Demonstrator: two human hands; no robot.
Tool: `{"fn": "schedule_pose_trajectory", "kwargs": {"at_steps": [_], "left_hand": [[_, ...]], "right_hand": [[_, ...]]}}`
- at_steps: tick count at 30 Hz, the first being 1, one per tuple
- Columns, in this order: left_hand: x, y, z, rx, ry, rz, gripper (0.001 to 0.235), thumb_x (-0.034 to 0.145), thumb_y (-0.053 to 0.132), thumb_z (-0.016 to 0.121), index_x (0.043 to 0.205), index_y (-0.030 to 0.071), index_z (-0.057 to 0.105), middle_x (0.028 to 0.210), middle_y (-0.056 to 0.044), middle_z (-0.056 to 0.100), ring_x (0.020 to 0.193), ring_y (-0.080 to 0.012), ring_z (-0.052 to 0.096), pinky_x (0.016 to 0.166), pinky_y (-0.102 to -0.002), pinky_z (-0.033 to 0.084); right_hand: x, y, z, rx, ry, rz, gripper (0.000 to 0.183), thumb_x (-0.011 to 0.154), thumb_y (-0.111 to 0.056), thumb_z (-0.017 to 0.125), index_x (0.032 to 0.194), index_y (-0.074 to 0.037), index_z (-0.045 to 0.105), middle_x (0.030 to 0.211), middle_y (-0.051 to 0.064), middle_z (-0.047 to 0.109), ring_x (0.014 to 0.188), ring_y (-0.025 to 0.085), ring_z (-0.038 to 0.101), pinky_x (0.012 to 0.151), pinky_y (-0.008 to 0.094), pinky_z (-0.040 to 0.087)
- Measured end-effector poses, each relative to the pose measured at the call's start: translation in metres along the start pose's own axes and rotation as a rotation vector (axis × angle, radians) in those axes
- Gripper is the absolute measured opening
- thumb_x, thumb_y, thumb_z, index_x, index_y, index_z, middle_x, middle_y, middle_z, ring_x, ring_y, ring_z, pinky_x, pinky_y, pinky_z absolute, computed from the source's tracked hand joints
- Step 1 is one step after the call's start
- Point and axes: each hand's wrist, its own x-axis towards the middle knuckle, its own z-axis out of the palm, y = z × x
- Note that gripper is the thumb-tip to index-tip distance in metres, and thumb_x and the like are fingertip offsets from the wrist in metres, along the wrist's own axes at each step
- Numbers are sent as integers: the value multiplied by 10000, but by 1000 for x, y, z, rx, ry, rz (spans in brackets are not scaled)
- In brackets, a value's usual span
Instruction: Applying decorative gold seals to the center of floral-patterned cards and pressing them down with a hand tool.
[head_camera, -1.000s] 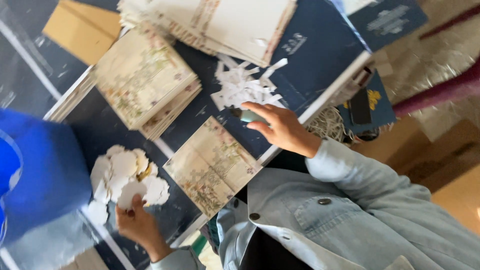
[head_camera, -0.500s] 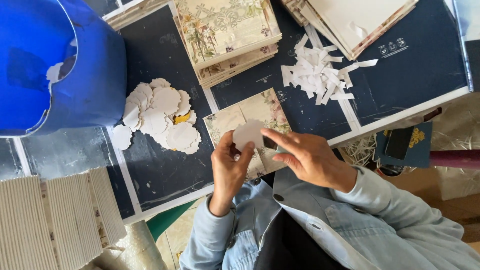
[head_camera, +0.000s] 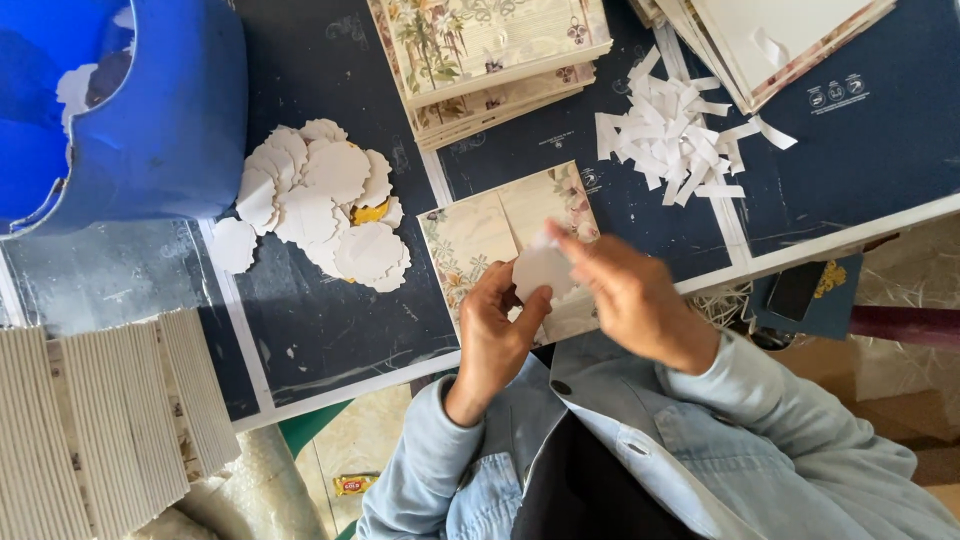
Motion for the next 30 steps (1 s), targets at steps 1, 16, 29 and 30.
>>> {"fn": "schedule_pose_trajectory", "kwargs": {"at_steps": [1, 16, 29, 30], "left_hand": [[1, 1, 1, -38, 8, -40, 156, 765, -39, 680, 914, -56, 635, 724, -131, 601, 589, -165, 620, 581, -282, 537], [13, 9, -2, 45, 28, -55, 510, 809, 137, 679, 1271, -1, 512, 869, -174, 637, 807, -185, 589, 762, -359, 498], [0, -30, -27, 747, 202, 69, 193, 821, 286, 682, 708, 155, 596, 936, -13, 430, 963, -257, 420, 863, -439, 251], [-1, -31, -27, 780, 211, 68, 206, 804, 289, 691, 685, 161, 581, 945, -8, 422, 975, -259, 410, 868, -436, 246]], "right_hand": [[-1, 15, 1, 34, 31, 53, 440, 918, -86, 483, 1358, -75, 480, 775, 155, 594, 629, 237, 615, 554, 318, 520], [12, 6, 22, -167, 173, -342, 124, 843, -117, 633, 963, -125, 660, 904, 8, 556, 674, 156, 636, 603, 266, 535], [35, 5, 29, 224, 29, 114, 251, 812, -43, 704, 1050, -39, 627, 798, 152, 670, 755, 297, 673, 590, 350, 497], [37, 2, 29, 208, 17, 106, 230, 818, -46, 697, 1038, -37, 630, 820, 160, 671, 781, 318, 671, 610, 358, 501]]}}
